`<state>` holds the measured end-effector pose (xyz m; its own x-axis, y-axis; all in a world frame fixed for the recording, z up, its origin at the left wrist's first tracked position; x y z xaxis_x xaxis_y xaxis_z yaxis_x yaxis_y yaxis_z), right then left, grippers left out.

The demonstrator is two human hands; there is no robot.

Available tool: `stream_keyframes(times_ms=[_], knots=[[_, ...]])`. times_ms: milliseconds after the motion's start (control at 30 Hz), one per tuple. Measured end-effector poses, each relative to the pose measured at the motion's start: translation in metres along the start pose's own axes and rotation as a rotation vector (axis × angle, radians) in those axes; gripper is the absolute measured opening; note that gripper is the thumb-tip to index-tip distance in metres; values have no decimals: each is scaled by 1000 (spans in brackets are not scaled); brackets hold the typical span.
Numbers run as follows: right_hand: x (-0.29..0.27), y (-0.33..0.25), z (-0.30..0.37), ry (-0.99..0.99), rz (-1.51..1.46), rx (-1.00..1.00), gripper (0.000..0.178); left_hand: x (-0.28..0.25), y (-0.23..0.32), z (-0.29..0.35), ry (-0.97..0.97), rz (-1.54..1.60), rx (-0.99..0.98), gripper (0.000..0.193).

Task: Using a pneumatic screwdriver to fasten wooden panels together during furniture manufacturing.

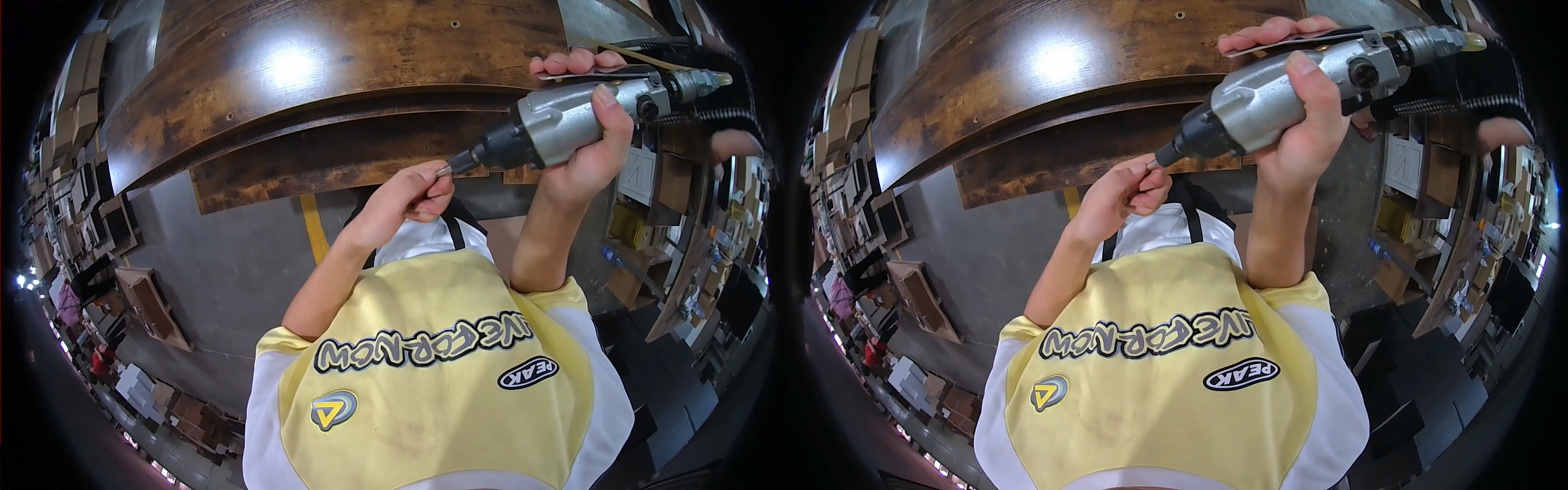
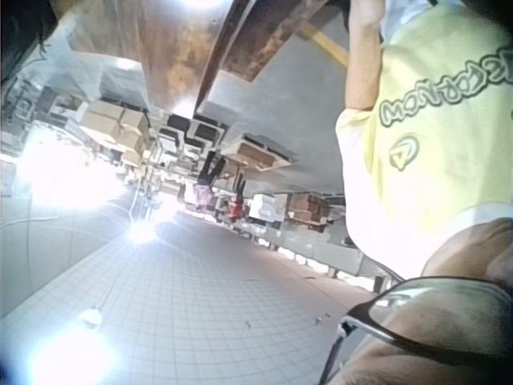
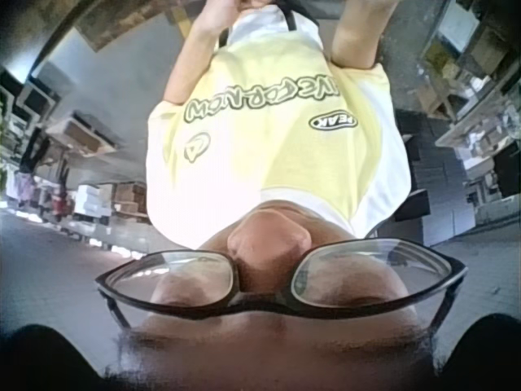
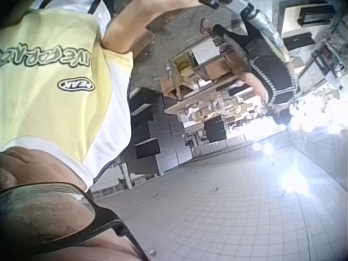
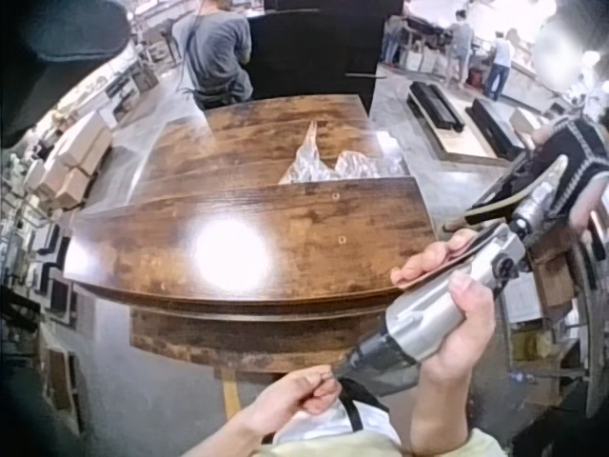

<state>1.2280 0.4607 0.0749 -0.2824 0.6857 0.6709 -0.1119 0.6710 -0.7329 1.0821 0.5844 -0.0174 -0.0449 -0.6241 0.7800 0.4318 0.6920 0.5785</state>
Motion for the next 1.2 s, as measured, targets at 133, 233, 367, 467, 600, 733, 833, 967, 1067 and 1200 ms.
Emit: stream_keyframes(times_ms=[133,233,367,467,600,733,833,967,1067,1200], knots=[[-5,-8,0,10,-68,-13,35,2,16,5,-12,-583,144,23],[-2,-7,3,-13,-53,4,35,11,33,8,-13,-1061,260,18],[5,3,8,-25,50,114,37,29,54,13,-6,-1426,312,16],[1,6,8,-43,51,147,39,27,51,17,-19,-1480,347,17],[11,13,9,-133,91,211,41,26,43,18,-90,-1475,388,18],[16,12,9,-121,136,195,41,20,43,22,14,-1497,467,16],[19,10,11,-108,170,151,42,15,41,26,93,-1464,507,13],[30,7,9,-184,244,120,43,17,42,22,41,-1507,589,13],[34,11,5,-210,235,140,38,20,44,16,-18,-1587,561,14],[30,10,-2,-178,268,59,37,14,50,0,30,-1607,623,14]])
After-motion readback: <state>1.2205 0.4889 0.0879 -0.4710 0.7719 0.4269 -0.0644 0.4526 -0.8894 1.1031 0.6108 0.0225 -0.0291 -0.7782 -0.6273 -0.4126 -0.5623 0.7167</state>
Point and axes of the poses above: each hand's wrist, its own z-axis away from the middle knuckle, its own x-axis out of the palm, y = z × x, the point moved 7 cm from there along -z, towards the middle knuckle, and after that the axes turned 10 degrees about x, right-handed, at the moved point
